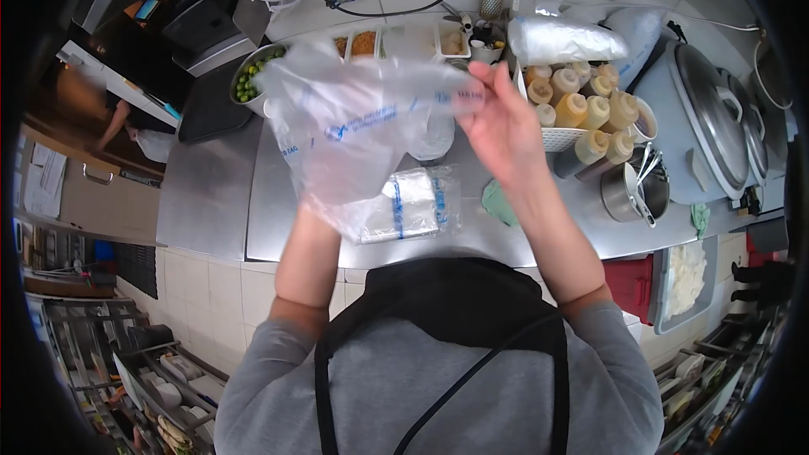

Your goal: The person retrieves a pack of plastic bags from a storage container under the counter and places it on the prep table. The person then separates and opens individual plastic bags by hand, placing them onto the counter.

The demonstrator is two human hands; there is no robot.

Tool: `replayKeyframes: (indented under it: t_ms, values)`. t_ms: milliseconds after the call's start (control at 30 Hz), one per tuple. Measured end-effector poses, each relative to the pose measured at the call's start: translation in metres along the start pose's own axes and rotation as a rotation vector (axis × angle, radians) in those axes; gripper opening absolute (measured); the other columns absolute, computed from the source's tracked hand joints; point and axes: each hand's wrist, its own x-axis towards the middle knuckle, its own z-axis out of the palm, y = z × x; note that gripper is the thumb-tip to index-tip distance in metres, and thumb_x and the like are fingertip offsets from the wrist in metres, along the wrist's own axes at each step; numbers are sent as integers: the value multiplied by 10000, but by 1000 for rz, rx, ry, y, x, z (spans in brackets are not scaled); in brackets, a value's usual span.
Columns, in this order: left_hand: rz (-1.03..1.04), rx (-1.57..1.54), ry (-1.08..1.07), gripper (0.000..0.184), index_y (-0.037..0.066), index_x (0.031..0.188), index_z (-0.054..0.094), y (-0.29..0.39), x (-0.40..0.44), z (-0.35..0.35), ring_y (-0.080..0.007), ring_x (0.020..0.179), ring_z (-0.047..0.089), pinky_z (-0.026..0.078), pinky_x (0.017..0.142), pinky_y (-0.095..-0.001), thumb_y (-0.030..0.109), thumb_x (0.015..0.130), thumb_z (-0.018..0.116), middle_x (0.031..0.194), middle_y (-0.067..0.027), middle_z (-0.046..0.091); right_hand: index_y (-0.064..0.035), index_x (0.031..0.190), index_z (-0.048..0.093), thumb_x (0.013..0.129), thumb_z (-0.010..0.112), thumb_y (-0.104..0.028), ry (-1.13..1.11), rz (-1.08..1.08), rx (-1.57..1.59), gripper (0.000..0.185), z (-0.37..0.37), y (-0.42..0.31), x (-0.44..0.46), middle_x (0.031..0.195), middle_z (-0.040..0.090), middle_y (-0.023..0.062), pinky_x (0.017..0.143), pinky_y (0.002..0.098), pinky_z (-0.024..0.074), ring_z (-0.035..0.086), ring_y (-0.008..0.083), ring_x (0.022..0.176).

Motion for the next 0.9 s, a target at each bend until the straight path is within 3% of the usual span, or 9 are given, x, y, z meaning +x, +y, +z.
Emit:
replayKeyframes:
  t_ms: [67,133,233,300,467,600,700,833,900]
  values:
    - [31,76,30,401,18,1155,411,-1,44,-9,-185,926,525,441,794,-304,238,826,480,1029,-82,528,12,945,559,841,505,-144,-64,-56,-30,195,1,2,22,803,570,35,625,218,405,513,114,685]
    - [74,250,51,405,19,1160,407,-16,91,-33,-188,923,526,441,793,-305,248,831,469,1034,-83,526,9,865,591,844,497,-126,78,-52,-551,166,0,3,43,725,521,6,568,198,379,452,77,607]
    - [179,681,14,412,20,1168,401,-57,127,-86,-192,920,526,442,791,-305,263,839,452,1041,-83,524,22,864,594,833,515,-124,177,-14,-544,169,-58,35,68,717,521,-6,525,175,348,440,49,604]
    - [144,336,114,399,22,1162,407,-78,100,-75,-200,923,524,434,799,-312,280,858,429,1050,-87,518,27,891,589,832,515,-123,221,14,-552,177,-95,51,70,721,527,-5,527,180,356,440,48,605]
    - [47,306,281,442,8,1140,410,-152,72,-142,-192,889,526,452,706,-314,338,850,461,1021,-114,517,23,957,550,848,488,-146,529,203,-274,210,-171,86,45,761,551,16,542,227,382,467,81,618]
    - [-7,251,318,400,13,1065,469,-155,59,-157,-196,782,546,452,648,-321,339,835,489,889,-90,560,-7,975,548,850,477,-160,444,229,-205,210,-194,90,43,745,531,3,518,209,365,432,71,576]
    - [-412,584,361,257,44,884,512,-144,37,-190,-175,537,490,384,471,-298,285,802,550,664,-24,519,-36,965,559,832,497,-156,724,401,-289,189,-228,94,29,709,509,-14,496,200,346,426,58,569]
    - [-74,1506,-235,212,25,786,579,-84,-1,-227,-225,566,540,417,525,-329,232,741,584,671,-103,573,-45,944,572,806,516,-101,457,469,-388,159,-215,51,-1,770,532,6,511,173,353,459,71,641]
    - [-129,2034,-288,184,33,809,608,-40,-7,-188,-278,673,582,456,590,-362,175,693,592,765,-152,606,-53,943,582,773,559,-100,380,253,-918,178,-168,25,-4,785,531,5,510,180,360,450,59,643]
